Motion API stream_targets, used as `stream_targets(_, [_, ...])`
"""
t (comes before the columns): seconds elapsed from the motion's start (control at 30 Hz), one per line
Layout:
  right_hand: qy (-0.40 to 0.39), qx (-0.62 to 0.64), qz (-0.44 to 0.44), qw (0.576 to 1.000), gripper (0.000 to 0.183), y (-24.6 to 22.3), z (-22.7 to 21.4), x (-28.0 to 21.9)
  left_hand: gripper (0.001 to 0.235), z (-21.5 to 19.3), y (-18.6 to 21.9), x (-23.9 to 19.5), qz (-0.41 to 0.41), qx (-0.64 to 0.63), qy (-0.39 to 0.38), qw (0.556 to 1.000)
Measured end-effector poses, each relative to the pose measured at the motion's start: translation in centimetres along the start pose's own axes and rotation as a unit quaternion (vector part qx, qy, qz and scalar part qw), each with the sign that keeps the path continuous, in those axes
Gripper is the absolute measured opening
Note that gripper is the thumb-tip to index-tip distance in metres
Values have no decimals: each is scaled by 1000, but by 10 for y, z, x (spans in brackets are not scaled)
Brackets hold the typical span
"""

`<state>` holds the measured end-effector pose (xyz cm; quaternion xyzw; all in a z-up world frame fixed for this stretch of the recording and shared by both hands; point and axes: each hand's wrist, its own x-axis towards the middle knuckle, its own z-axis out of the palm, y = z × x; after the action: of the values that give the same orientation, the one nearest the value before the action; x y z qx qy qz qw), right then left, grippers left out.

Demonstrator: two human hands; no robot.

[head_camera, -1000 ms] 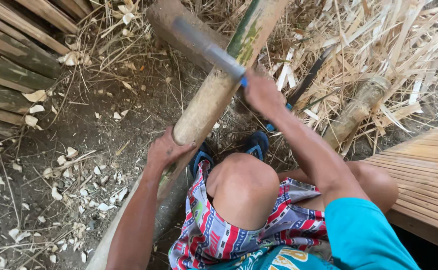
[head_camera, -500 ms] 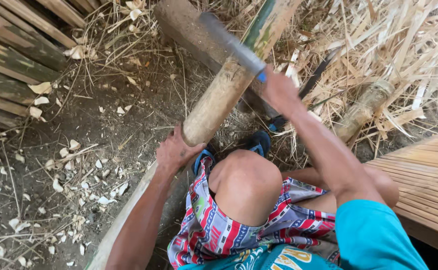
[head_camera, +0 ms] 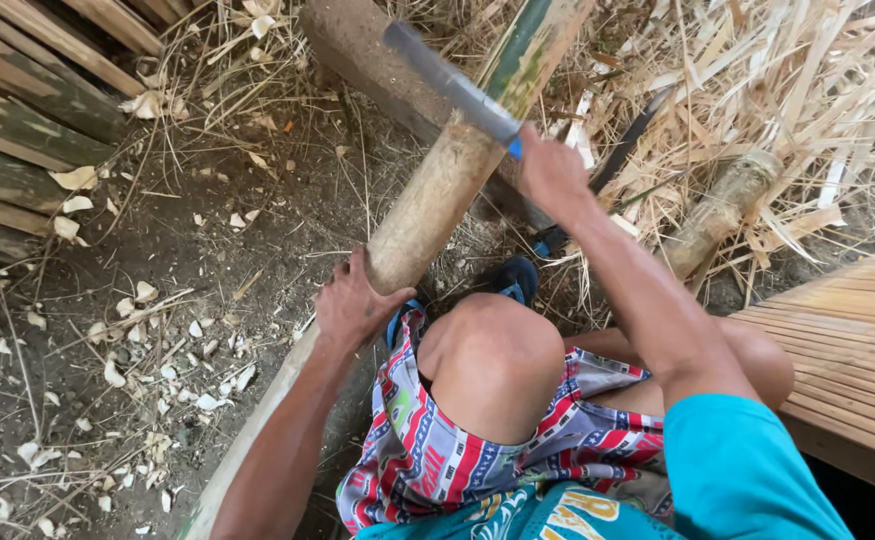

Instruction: The person sits on the ground and uses a machete to shave the outer layer off a long bamboo pole. They repeatedly strike and scrape the bamboo, rotating it to remove the green skin and create a smooth surface. The person then splits the bamboo lengthwise using the machete.

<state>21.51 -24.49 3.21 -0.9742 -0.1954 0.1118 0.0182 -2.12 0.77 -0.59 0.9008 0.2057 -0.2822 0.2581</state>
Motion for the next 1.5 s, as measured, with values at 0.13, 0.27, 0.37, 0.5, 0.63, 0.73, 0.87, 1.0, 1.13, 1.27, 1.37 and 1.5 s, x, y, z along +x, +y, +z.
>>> stream_targets(0.13, [-123,-24,53,991,38,-35,0,-29,118,5,-32,36,27,-108,-35,993])
stream_targets(0.27, [-129,-17,-63,990,37,-57,5,-48,126,18,-37,50,86,-142,-51,985])
stream_targets(0.37, [-117,-47,-178,976,43,-58,14,-65,120,18,-28,42,68,-99,-61,991])
stream_targets(0.5, [-68,0,2,998,37,2,-13,-20,117,10,-15,24,44,-60,-57,996])
stream_targets(0.63, [-44,3,60,997,31,12,-32,-1,120,-6,1,16,37,-60,-47,996])
stream_targets(0.73, [-138,57,17,989,27,-23,-11,-29,116,-6,7,7,38,-58,-51,996])
stream_targets(0.87, [-129,-80,-56,987,34,-28,-2,-37,113,-3,9,0,35,-31,-28,998])
stream_targets(1.0, [-143,-47,85,985,37,3,-29,1,118,3,2,3,58,-43,-2,997])
stream_targets(1.13, [21,-35,-67,997,26,-15,-13,-14,113,1,-14,29,55,-70,-35,995])
stream_targets(1.27, [-122,-75,-69,987,33,-2,3,-9,108,1,-33,38,44,-72,-15,996])
stream_targets(1.37, [-1,-102,92,991,19,63,-34,64,109,3,-25,31,28,-58,-22,998])
stream_targets(1.5, [59,-22,164,984,39,82,-56,49,113,0,-11,15,51,-43,26,997])
